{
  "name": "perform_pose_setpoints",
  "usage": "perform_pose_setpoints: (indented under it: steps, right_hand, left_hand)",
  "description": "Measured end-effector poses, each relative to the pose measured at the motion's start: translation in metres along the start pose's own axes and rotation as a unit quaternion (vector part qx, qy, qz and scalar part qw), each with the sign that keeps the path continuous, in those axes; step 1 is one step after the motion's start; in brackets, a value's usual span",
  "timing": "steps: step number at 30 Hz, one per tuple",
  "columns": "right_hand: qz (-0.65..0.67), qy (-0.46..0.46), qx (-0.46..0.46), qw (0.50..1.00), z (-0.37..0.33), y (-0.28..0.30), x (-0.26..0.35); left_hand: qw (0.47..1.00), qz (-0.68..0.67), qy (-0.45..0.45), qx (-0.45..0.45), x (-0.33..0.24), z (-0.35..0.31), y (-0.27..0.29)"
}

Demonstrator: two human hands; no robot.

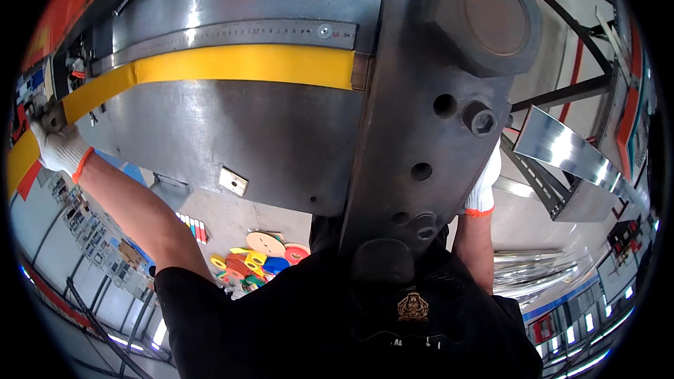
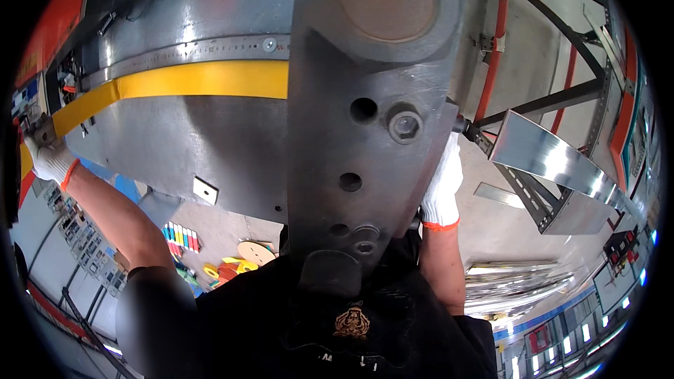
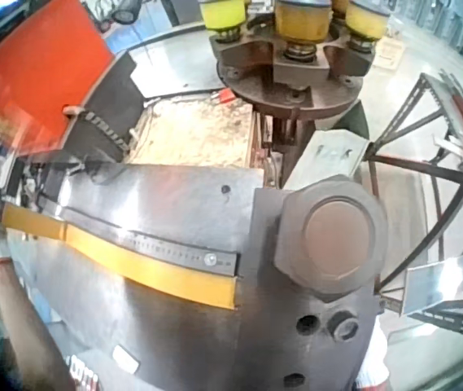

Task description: The person marks metal frame pieces with a marker while wearing gloves. They handle teal, orange, and yellow metal strips, placing them on a metal workbench and marking specific points before moving them to a table.

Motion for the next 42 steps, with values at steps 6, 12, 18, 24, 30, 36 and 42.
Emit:
perform_pose_setpoints:
  steps: [6,12,18,24,30,36,42]
  right_hand:
    - [-0.239,-0.007,0.01,0.971,-0.003,-0.009,0.034]
    - [0.068,-0.092,0.001,0.993,0.004,-0.005,0.011]
    - [0.194,-0.114,-0.038,0.974,-0.004,-0.002,-0.005]
    - [0.223,-0.144,-0.056,0.962,-0.002,-0.003,-0.005]
    - [0.332,-0.122,-0.04,0.935,-0.003,0.0,-0.01]
    - [0.229,-0.081,-0.043,0.969,-0.001,-0.001,0.002]
    - [0.217,-0.075,-0.04,0.972,0.002,0.003,0.002]
  left_hand:
    - [0.999,-0.032,-0.004,0.039,0.003,0.003,-0.018]
    - [1.0,0.008,-0.012,0.016,-0.006,0.0,0.008]
    - [0.997,0.003,0.02,0.072,0.005,0.04,0.015]
    - [0.999,0.006,-0.015,0.043,0.003,0.008,0.001]
    - [0.997,-0.022,0.026,0.075,-0.001,0.007,-0.002]
    - [0.998,0.024,-0.016,0.057,0.003,0.002,-0.002]
    - [0.998,0.021,-0.013,0.059,-0.007,-0.009,-0.009]
Point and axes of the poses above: each hand's wrist, its own z-axis towards the middle knuckle, its own y-axis out of the back of the hand, x = y × z, the point moved 4 cm from there along z, towards the middle knuckle, and after that the axes turned 3 degrees about z, right-handed, at the moved point
